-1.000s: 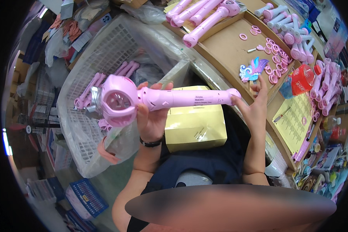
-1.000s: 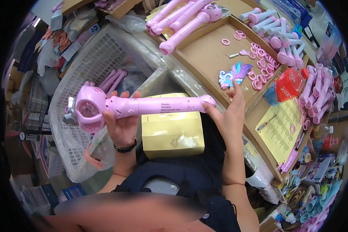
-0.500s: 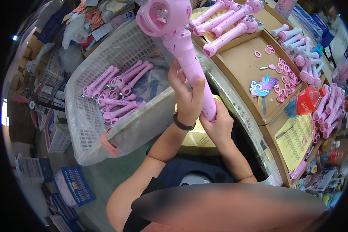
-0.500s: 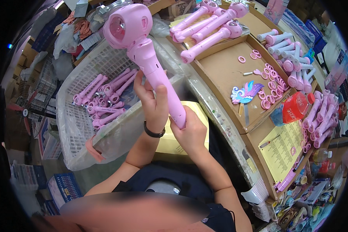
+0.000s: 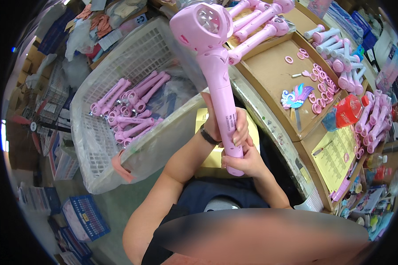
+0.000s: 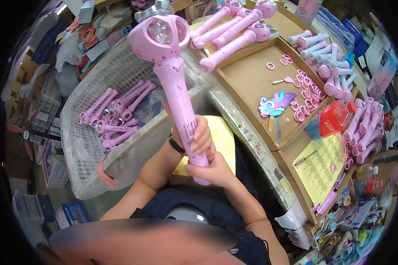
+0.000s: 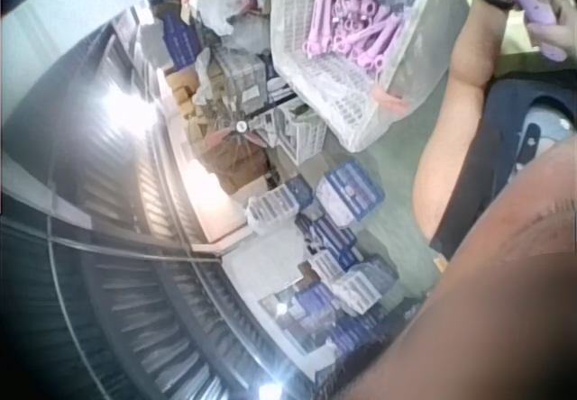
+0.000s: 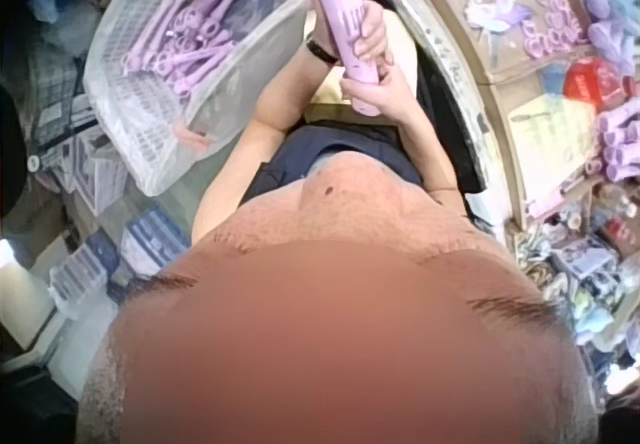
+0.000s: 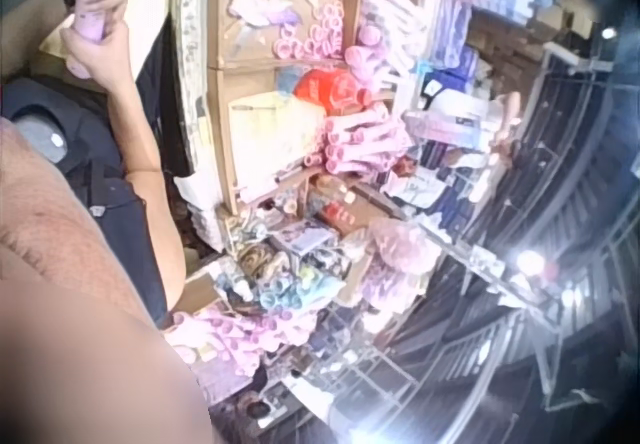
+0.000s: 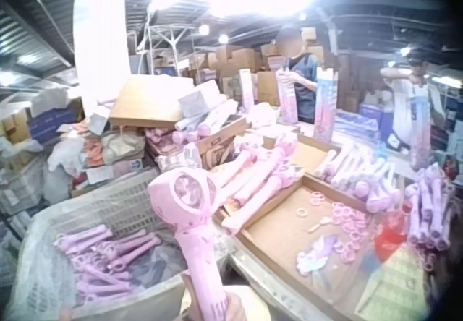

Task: The person assembles pink plastic toy wands by attaching small pink rings to the handles. They repeatedly pick up a wand, attach a ring, and place the wand into a white basket. The person also handles yellow paper sheets and a pink cloth during the process.

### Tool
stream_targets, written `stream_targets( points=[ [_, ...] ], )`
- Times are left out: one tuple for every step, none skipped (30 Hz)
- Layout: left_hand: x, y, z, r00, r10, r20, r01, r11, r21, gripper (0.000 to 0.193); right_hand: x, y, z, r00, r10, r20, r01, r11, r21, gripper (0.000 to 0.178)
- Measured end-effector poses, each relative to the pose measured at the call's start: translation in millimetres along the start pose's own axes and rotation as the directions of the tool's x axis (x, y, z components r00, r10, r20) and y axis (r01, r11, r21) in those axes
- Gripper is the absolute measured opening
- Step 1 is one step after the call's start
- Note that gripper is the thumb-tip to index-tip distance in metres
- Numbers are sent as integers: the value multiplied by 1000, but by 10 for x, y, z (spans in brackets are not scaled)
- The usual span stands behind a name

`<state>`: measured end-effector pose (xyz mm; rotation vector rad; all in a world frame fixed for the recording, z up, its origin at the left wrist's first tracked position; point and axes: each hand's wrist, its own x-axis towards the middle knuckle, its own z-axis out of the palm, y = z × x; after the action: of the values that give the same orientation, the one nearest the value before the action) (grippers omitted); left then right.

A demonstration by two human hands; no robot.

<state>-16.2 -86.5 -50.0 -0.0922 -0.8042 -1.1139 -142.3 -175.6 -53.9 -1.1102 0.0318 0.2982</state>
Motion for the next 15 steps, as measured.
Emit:
stream_targets(
  points=[
    [-34, -9, 14, 987, 19, -157, -5, 996, 85, 107, -10, -1, -25, 1000, 7, 1, -7, 995, -99, 37],
    [-59, -23, 24, 939, 67, -337, 24, 966, 258, 103, -27, 1, -44, 998, -11, -61, 2, 991, -136, 37],
    [-96, -36, 51, 851, 125, -509, 102, 914, 394, 99, -40, -3, -67, 991, -34, -126, 12, 984, -175, 37],
    [-124, -70, 81, 759, 216, -614, 155, 856, 494, 95, -51, -4, -86, 979, -77, -190, 33, 974, -224, 37],
    [-125, -141, 100, 724, 398, -563, 214, 646, 733, 88, -75, -15, -115, 972, -54, -228, 0, 973, -230, 38],
    [-124, -187, 122, 736, 497, -460, 192, 498, 846, 77, -84, -18, -130, 946, -108, -306, -23, 918, -396, 41],
    [-116, -226, 147, 694, 509, -509, 267, 474, 839, 67, -109, -24, -147, 943, -95, -320, -62, 892, -447, 42],
    [-91, -262, 160, 636, 517, -572, 331, 487, 808, 61, -145, -31, -162, 935, -119, -334, -69, 863, -501, 44],
    [-67, -295, 178, 635, 518, -573, 271, 545, 793, 62, -178, -39, -180, 933, -84, -351, -126, 835, -536, 45],
    [-33, -314, 187, 697, 500, -514, 128, 619, 775, 65, -227, -50, -192, 928, -179, -328, -25, 846, -533, 46],
    [8, -310, 179, 734, 472, -488, -32, 742, 669, 68, -318, -84, -230, 941, -200, -274, 39, 866, -498, 47],
    [41, -288, 175, 728, 467, -502, -110, 802, 587, 72, -395, -123, -262, 955, -101, -280, -44, 883, -467, 47],
    [46, -262, 186, 808, 469, -356, -198, 786, 586, 72, -513, -178, -309, 957, -148, -248, 57, 939, -338, 47],
    [38, -237, 191, 782, 510, -359, -247, 782, 573, 69, -657, -288, -429, 944, -171, -283, 46, 916, -399, 48],
    [6, -201, 200, 721, 515, -464, -138, 763, 632, 57, -790, -409, -546, 906, -180, -382, 40, 937, -348, 48]
  ],
)
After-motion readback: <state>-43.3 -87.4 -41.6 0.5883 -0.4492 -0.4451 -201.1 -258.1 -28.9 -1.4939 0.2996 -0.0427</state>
